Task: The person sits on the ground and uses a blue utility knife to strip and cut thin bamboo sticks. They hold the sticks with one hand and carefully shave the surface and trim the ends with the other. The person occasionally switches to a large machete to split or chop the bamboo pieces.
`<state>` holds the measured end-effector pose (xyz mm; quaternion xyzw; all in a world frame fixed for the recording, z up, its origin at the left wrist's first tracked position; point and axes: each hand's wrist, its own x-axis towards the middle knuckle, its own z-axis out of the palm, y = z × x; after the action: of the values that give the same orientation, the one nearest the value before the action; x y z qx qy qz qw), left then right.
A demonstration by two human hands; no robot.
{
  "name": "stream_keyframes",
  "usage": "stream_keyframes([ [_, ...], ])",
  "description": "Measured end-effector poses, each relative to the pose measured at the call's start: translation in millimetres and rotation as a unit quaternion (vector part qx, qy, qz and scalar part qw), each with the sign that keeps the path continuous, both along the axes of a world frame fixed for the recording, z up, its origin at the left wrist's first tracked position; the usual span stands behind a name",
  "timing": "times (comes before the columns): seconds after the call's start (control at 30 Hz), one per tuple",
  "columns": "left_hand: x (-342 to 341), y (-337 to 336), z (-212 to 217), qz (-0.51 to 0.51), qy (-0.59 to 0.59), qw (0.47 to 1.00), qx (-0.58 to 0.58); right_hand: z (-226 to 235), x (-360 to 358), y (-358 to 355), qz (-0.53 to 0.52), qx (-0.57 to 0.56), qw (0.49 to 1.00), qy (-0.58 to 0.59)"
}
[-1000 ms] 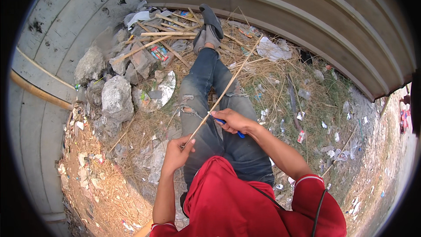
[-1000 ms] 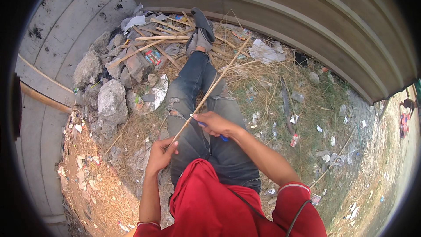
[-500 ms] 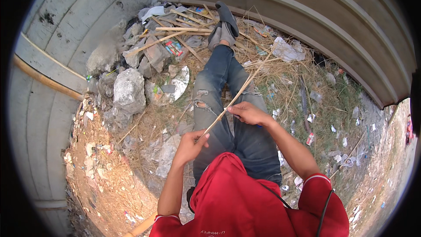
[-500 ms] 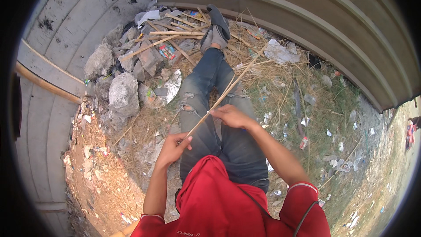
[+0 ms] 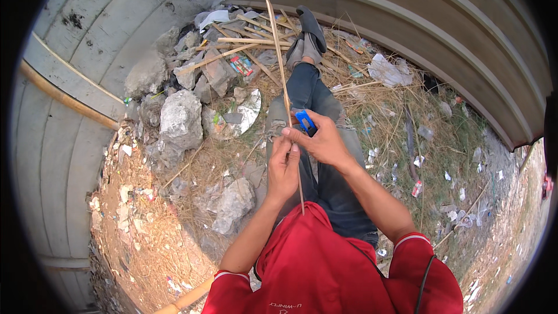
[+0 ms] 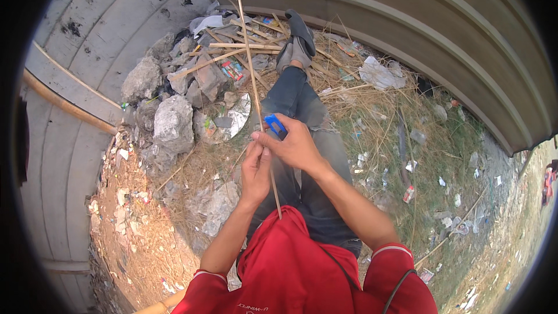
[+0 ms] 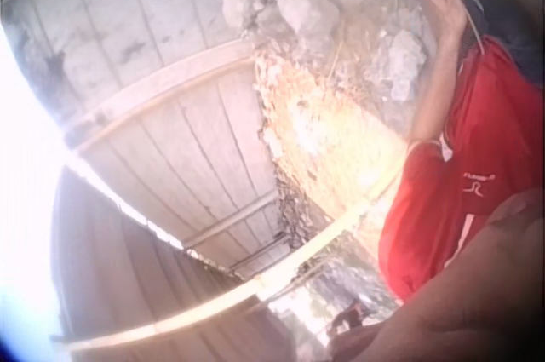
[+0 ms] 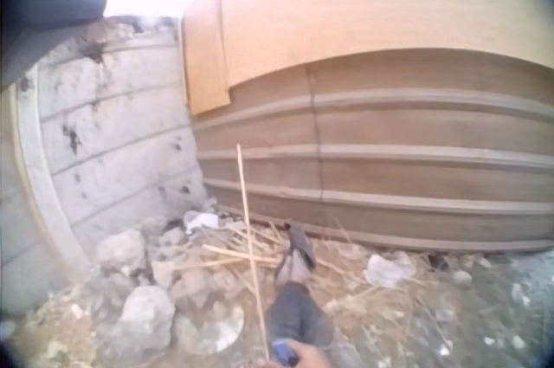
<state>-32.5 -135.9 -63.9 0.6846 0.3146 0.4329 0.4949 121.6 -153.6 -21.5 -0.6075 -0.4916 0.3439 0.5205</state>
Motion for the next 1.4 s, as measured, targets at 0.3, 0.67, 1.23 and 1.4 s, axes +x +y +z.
stream_keyframes([
  [0.3, -37.9, 30.8, 54.5, 0.155, 0.159, 0.921, 0.321, 30.0, 49.7, 2.2, 0.060, 0.036, 0.973, -0.220],
  [0.67, -93.2, 55.4, 42.1, 0.050, 0.411, 0.825, 0.385, 12.0, 74.1, -16.6, 0.249, -0.061, 0.907, -0.333],
  [1.23, -108.5, 49.0, 0.5, 0.027, 0.320, 0.865, 0.385, 2.6, 79.4, -13.0, 0.340, -0.140, 0.883, -0.293],
  [1.4, -111.2, 37.4, -7.1, -0.011, 0.399, 0.887, 0.232, -16.4, 88.6, -2.2, 0.160, 0.087, 0.930, -0.318],
])
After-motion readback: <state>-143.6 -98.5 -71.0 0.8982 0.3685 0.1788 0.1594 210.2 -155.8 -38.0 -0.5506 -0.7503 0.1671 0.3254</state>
